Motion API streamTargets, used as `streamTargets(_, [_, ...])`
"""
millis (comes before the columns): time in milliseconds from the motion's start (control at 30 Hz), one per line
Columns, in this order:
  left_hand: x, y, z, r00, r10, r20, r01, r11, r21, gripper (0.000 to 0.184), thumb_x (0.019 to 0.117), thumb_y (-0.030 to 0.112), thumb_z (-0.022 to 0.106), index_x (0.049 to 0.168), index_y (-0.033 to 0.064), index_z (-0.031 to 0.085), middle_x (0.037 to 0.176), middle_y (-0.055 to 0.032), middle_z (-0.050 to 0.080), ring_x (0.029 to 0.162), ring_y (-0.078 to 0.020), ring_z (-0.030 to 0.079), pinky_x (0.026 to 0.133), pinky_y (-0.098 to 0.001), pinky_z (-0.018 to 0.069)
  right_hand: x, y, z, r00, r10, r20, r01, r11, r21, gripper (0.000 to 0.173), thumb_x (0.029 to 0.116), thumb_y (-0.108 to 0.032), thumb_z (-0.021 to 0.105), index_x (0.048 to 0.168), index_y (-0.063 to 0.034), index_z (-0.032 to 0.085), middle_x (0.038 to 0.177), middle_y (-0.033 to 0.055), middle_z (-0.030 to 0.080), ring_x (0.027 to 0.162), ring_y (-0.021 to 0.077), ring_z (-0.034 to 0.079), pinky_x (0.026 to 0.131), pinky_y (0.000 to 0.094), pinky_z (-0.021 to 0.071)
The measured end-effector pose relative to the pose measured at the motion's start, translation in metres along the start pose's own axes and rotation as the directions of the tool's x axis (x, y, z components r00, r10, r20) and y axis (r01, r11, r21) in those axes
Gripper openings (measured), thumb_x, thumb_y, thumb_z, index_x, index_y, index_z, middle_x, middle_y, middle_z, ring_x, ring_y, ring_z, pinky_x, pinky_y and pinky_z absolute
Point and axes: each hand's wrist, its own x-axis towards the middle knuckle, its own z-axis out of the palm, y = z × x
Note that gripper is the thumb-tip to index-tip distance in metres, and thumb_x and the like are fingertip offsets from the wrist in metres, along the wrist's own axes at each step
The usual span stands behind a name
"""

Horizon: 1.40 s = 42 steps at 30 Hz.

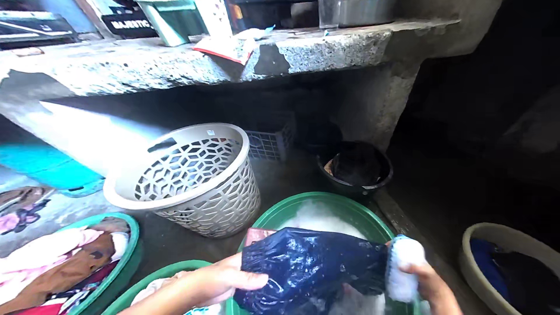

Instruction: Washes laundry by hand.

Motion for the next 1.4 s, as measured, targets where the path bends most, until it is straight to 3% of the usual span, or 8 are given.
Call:
streamTargets(200, [0.084,-0.138,-0.065,0.832,-0.361,-0.422,0.379,0.924,-0.043,0.068,0.0992,0.039,0.065,0.151,0.0051,0.038,0.138,-0.0195,0.058,0.126,-0.0303,0.059,0.105,-0.0509,0.0500,0.069,0.098,0.042,0.858,0.333,-0.392,-0.512,0.483,-0.710,0.082,0.0851,-0.047,0.080,0.138,0.0104,0.053,0.135,0.0332,0.057,0.128,0.0457,0.056,0.108,0.0608,0.0443])
streamTargets(400, [0.096,-0.201,-0.062,0.735,-0.286,-0.615,0.305,0.949,-0.078,0.069,0.1057,0.048,0.047,0.153,-0.0018,0.037,0.153,-0.0254,0.045,0.144,-0.0330,0.043,0.119,-0.0518,0.0343,0.049,0.169,0.081,0.827,0.222,-0.517,-0.562,0.298,-0.772,0.078,0.0924,-0.038,0.074,0.147,0.0071,0.042,0.133,0.0321,0.061,0.121,0.0480,0.062,0.100,0.0647,0.0493])
streamTargets(600, [0.090,-0.190,-0.058,0.733,-0.336,-0.592,0.223,0.940,-0.259,0.069,0.1097,0.048,0.027,0.156,-0.0024,0.030,0.163,-0.0230,0.029,0.152,-0.0291,0.028,0.123,-0.0503,0.0235,0.056,0.124,0.192,0.898,0.311,-0.311,-0.435,0.524,-0.732,0.070,0.0889,-0.044,0.077,0.134,0.0058,0.057,0.109,0.0269,0.071,0.103,0.0420,0.070,0.092,0.0608,0.0543])
streamTargets(700, [0.096,-0.193,-0.052,0.591,-0.330,-0.736,0.096,0.935,-0.342,0.052,0.1117,0.034,0.029,0.143,-0.0024,0.048,0.137,-0.0192,0.057,0.126,-0.0233,0.056,0.107,-0.0451,0.0456,0.045,0.139,0.300,0.913,0.408,-0.010,-0.247,0.534,-0.809,0.070,0.0864,-0.042,0.079,0.139,-0.0011,0.055,0.102,0.0219,0.074,0.095,0.0386,0.073,0.085,0.0588,0.0573])
streamTargets(967, [0.094,-0.176,-0.054,0.421,-0.316,-0.850,0.035,0.942,-0.333,0.042,0.1090,0.026,0.037,0.124,-0.0087,0.055,0.115,-0.0189,0.061,0.105,-0.0197,0.061,0.093,-0.0436,0.0514,0.092,0.169,0.058,0.813,0.225,-0.537,-0.577,0.196,-0.793,0.069,0.0937,-0.042,0.071,0.144,0.0011,0.049,0.115,0.0272,0.070,0.106,0.0444,0.070,0.093,0.0619,0.0536])
streamTargets(1100, [0.103,-0.179,-0.049,0.583,-0.285,-0.761,0.188,0.958,-0.215,0.050,0.1087,0.027,0.041,0.138,-0.0132,0.048,0.138,-0.0297,0.053,0.130,-0.0312,0.052,0.111,-0.0495,0.0398,0.064,0.141,0.204,0.920,0.281,-0.274,-0.384,0.499,-0.777,0.070,0.0916,-0.044,0.073,0.139,0.0039,0.055,0.103,0.0246,0.073,0.095,0.0398,0.072,0.087,0.0592,0.0574])
streamTargets(1200, [0.098,-0.193,-0.056,0.467,-0.281,-0.838,0.019,0.951,-0.309,0.039,0.1088,0.029,0.037,0.120,-0.0021,0.058,0.102,-0.0107,0.066,0.093,-0.0162,0.065,0.083,-0.0406,0.0564,0.038,0.146,0.286,0.933,0.353,-0.067,-0.260,0.537,-0.803,0.071,0.0862,-0.044,0.078,0.138,0.0006,0.056,0.092,0.0201,0.075,0.085,0.0363,0.074,0.078,0.0571,0.0594])
streamTargets(1400, [0.078,-0.141,-0.053,0.726,-0.218,-0.652,-0.163,0.867,-0.471,0.039,0.1102,0.034,0.038,0.127,0.0047,0.057,0.110,-0.0082,0.071,0.101,-0.0181,0.070,0.089,-0.0422,0.0597,0.074,0.177,0.060,0.853,0.242,-0.463,-0.521,0.336,-0.784,0.075,0.0918,-0.041,0.073,0.147,0.0023,0.046,0.113,0.0292,0.070,0.105,0.0461,0.070,0.092,0.0645,0.0532])
